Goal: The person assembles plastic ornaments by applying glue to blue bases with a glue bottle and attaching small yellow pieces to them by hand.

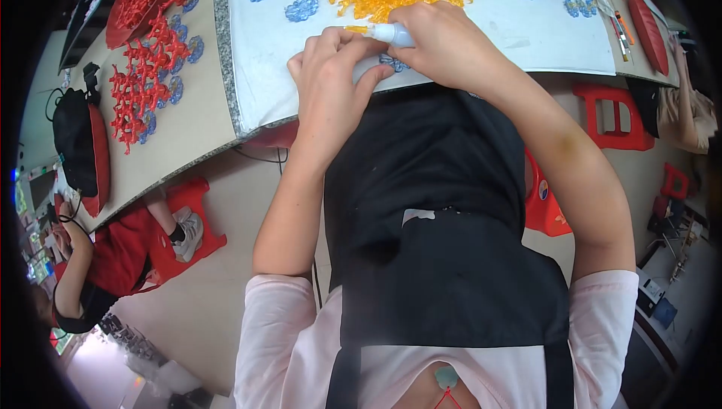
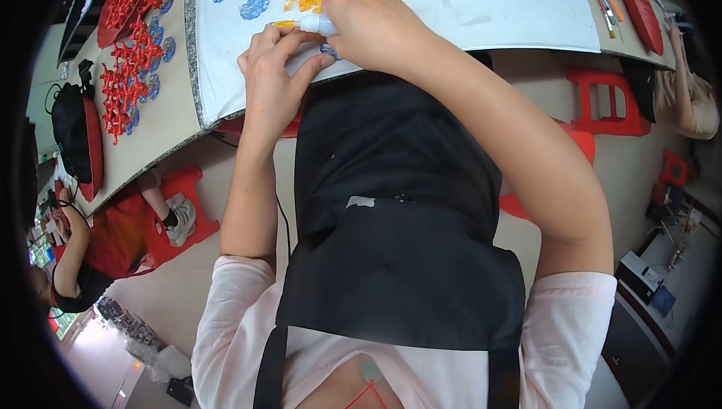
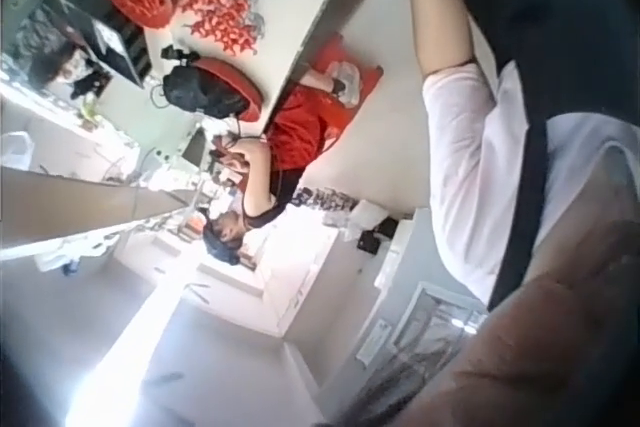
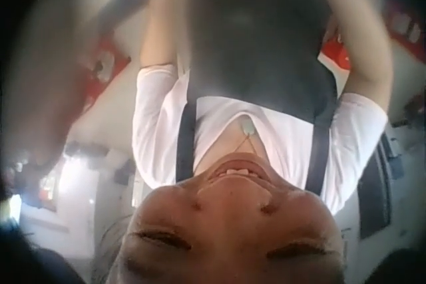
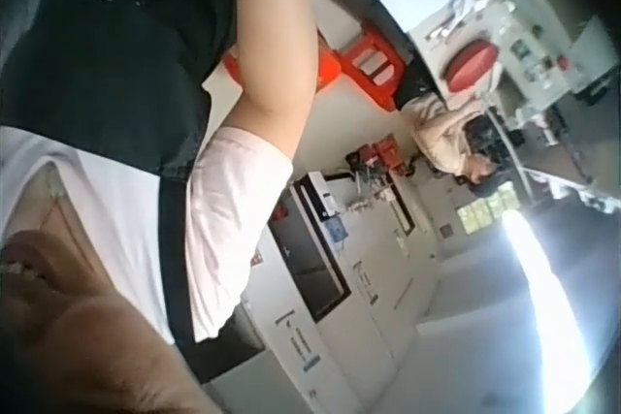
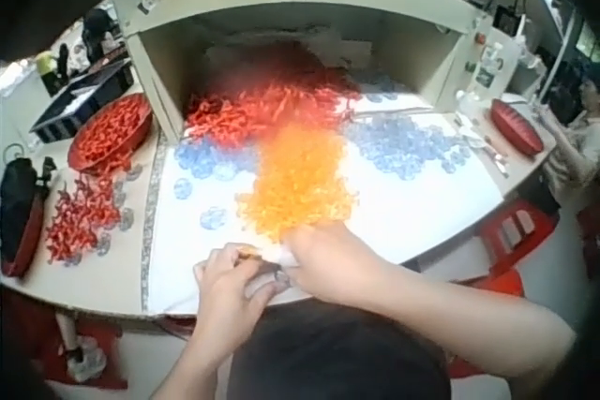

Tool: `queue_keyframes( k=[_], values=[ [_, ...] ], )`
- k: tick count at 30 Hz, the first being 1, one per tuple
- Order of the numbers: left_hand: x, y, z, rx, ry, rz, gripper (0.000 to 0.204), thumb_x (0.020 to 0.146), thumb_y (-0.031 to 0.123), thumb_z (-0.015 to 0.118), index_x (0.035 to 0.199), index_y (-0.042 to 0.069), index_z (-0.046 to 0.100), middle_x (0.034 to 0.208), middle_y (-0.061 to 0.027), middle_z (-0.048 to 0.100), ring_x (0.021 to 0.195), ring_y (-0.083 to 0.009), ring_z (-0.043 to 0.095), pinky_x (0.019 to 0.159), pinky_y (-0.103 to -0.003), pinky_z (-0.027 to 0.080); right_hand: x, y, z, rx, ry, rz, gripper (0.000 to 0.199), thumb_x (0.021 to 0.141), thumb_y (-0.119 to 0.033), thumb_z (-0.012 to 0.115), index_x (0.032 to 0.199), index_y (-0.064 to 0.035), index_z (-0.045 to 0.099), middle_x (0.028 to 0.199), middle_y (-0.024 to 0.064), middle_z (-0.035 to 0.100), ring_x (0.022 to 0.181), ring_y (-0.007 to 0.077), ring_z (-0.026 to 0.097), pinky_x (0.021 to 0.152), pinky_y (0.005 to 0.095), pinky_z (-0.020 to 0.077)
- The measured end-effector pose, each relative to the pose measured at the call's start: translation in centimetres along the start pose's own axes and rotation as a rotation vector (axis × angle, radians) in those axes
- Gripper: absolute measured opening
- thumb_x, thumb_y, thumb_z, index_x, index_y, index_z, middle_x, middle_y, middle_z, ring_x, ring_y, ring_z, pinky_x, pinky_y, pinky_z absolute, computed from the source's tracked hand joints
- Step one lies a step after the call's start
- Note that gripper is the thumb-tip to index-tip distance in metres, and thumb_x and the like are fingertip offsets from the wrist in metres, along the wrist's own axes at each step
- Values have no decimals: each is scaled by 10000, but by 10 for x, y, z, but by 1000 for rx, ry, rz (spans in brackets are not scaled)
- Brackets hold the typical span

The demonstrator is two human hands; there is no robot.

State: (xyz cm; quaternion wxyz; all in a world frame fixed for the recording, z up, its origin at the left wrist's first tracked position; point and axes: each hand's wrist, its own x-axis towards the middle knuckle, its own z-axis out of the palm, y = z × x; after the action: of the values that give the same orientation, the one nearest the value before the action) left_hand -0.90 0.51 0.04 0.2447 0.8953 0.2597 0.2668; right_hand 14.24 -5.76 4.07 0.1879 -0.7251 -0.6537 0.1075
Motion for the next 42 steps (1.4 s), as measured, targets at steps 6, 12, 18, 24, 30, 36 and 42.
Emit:
queue_keyframes(
  k=[6,12,18,24,30,36,42],
  values=[
    [0,2,-1,9,-12,2,247,692,168,731,924,102,675,937,-43,537,925,-217,491,827,-341,286,1,3,-2,0,-23,25,191,701,-123,683,815,30,660,740,205,634,719,318,644,688,363,512],
    [-1,2,-1,19,4,-15,253,682,175,741,920,120,679,934,-33,530,918,-213,487,824,-338,287,-3,22,-11,288,28,96,238,747,-195,676,857,15,652,740,166,635,697,277,631,664,330,487],
    [-1,3,-2,16,-6,-20,261,670,175,749,917,127,678,922,-20,521,908,-201,481,812,-336,285,-13,19,-7,388,66,116,263,740,-209,675,853,27,659,751,202,639,720,323,642,683,355,506],
    [-1,3,-1,22,-4,-32,266,667,178,750,918,131,677,924,-11,520,904,-196,479,807,-335,283,-10,9,-1,220,78,66,200,721,-152,682,819,22,659,738,206,638,713,331,643,688,369,516],
    [-1,5,0,26,9,-34,261,669,175,749,916,133,677,925,-8,521,909,-196,476,806,-334,281,-7,11,2,191,70,34,180,713,-123,675,810,29,659,727,213,636,694,333,644,694,373,521],
    [-1,4,0,9,20,-36,257,668,172,748,911,131,676,917,-10,527,907,-196,479,806,-332,283,-2,11,1,201,0,54,186,715,-125,668,821,27,666,734,210,640,705,328,648,703,370,523],
    [-1,4,1,3,25,-34,255,665,166,749,907,125,678,909,-12,532,905,-196,486,805,-331,287,-2,7,1,171,-19,98,186,720,-129,669,826,24,672,750,206,647,710,314,654,710,363,527]
  ],
)
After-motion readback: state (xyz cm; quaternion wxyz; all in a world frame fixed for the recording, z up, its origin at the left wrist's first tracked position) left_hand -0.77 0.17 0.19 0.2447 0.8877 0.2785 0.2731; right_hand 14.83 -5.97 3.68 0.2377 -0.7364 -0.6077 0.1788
